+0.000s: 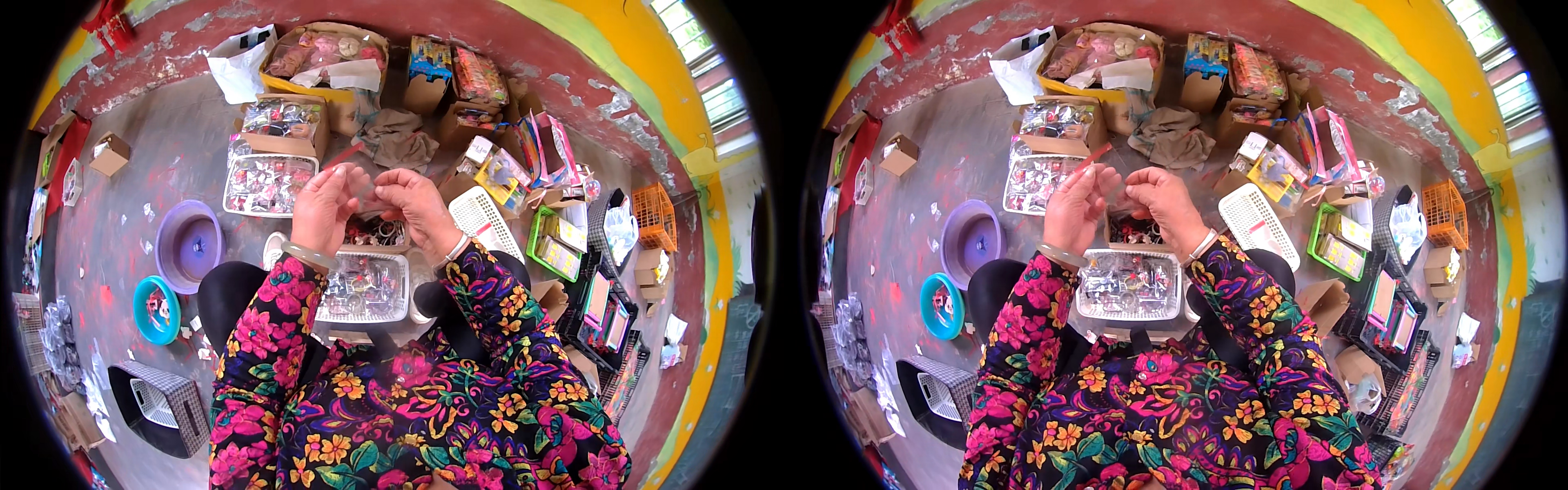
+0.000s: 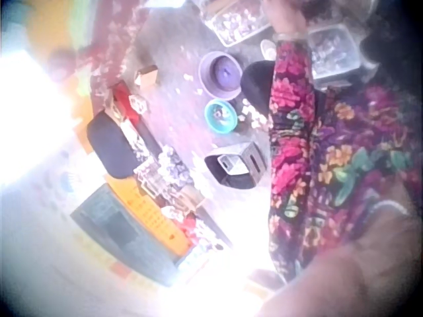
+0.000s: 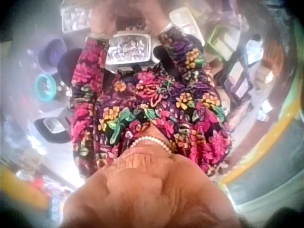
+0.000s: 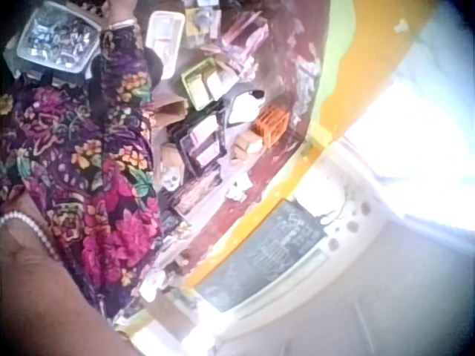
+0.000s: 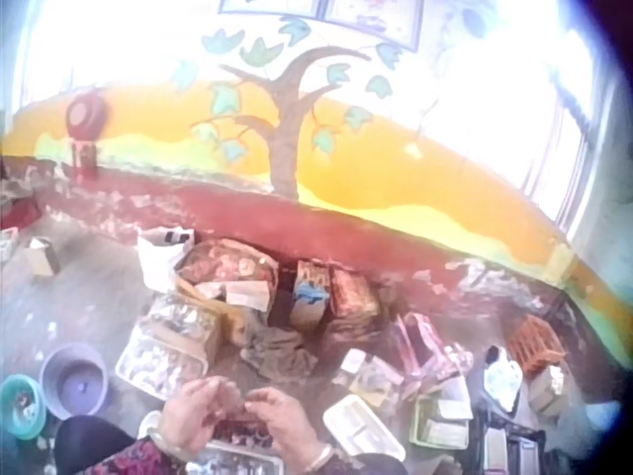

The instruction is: The person sits on the floor and repeatedly picks up small items from a white tray, places them into small clear plastic bags, and seals the bags. The person then places the sealed bags into a cardboard box.

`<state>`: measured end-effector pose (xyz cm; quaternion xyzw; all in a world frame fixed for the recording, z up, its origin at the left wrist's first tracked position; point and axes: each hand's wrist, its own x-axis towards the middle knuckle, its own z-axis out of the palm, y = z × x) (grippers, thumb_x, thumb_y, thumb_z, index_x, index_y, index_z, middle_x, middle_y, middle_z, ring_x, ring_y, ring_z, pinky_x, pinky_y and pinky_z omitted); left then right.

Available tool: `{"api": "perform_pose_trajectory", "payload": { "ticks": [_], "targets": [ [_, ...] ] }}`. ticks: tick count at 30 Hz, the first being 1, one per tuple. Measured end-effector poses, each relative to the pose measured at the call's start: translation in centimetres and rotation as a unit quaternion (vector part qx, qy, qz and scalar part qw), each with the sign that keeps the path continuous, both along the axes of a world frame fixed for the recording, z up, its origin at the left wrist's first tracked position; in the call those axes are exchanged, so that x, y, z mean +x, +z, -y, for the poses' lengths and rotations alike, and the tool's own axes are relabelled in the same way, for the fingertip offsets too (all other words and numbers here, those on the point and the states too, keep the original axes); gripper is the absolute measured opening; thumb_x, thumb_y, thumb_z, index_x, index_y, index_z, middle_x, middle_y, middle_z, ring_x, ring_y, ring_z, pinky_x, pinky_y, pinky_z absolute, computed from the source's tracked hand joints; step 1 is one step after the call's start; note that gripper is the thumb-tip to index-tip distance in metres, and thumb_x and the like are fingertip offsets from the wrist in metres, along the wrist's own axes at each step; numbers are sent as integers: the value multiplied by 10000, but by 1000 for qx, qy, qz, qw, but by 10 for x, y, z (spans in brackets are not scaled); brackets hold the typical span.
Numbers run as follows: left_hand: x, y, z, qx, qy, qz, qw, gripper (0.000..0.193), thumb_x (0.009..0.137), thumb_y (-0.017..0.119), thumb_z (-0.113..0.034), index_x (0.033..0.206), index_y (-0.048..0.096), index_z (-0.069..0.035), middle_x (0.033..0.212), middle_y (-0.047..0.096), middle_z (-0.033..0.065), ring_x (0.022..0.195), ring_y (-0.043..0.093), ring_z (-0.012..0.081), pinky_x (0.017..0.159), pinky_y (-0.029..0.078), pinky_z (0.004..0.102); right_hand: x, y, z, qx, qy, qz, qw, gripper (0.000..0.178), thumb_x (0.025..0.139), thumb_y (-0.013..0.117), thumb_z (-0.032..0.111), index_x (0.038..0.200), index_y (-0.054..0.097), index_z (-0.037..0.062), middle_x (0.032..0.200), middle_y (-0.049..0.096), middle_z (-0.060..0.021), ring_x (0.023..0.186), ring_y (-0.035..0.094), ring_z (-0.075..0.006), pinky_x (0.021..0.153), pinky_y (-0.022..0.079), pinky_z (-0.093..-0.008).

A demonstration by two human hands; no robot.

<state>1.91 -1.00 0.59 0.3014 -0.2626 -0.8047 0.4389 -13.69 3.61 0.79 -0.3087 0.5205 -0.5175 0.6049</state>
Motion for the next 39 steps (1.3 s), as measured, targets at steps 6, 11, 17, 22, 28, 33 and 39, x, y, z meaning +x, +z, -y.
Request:
{"api": "perform_pose_trajectory", "payload": {
  "ticks": [6, 11, 17, 22, 28, 33, 39],
  "targets": [
    [7, -8, 4, -30, 44, 4, 999, 191, 915, 485, -130, 1014, 556, 17, 979, 617, 131, 930, 609, 227, 819, 497, 296, -26, -11, 8, 67, 176, -163, 968, 166, 782, 582, 100, 916, 586, 3, 806, 651, -75, 732, 634, -147, 614, 471, -237],
    [0, -9, 0, -62, -11, 119, 991, 194, 910, 493, -114, 1035, 560, 17, 951, 621, 112, 887, 610, 188, 797, 502, 281, -29, -7, 7, -147, -14, -442, 885, 249, 758, 635, 129, 987, 616, 33, 840, 655, -56, 774, 627, -187, 667, 475, -280],
    [-9, -29, -9, -164, -135, 228, 950, 186, 886, 538, -99, 1005, 590, 35, 871, 630, 45, 759, 597, 87, 707, 501, 221, -25, 3, 1, -103, 142, -155, 972, 195, 797, 626, 105, 937, 633, -31, 852, 660, -53, 772, 593, -85, 673, 467, -216],
    [-7, -29, -11, -187, -145, 258, 937, 156, 867, 549, -56, 979, 602, 39, 854, 633, 44, 739, 587, 86, 686, 490, 210, -26, 4, -2, -169, 103, -307, 931, 140, 800, 612, 97, 821, 652, -35, 765, 654, -45, 733, 584, -74, 628, 460, -234],
    [-6, -24, -13, -418, 42, 404, 813, 154, 823, 542, -35, 942, 622, 21, 798, 646, 119, 723, 627, 243, 661, 496, 299, -23, 2, -2, -133, -36, -258, 956, 270, 840, 597, 264, 865, 617, -4, 755, 633, -52, 694, 611, -167, 602, 462, -253],
    [-5, -14, -16, -633, 104, 464, 610, 273, 774, 506, 3, 1040, 567, 18, 1024, 585, 181, 958, 564, 344, 819, 470, 374, -12, 11, -2, 136, 91, 149, 975, 344, 877, 536, 411, 900, 553, 68, 833, 628, -59, 731, 616, -150, 589, 475, -244],
    [-7, -16, -20, -643, 85, 461, 606, 386, 748, 487, 19, 1133, 486, 31, 1088, 552, 195, 1017, 536, 348, 871, 447, 376, -18, -7, 3, 77, 50, 121, 988, 205, 855, 597, 244, 929, 610, 53, 820, 630, -16, 706, 572, -84, 556, 418, -207]
  ]
}}
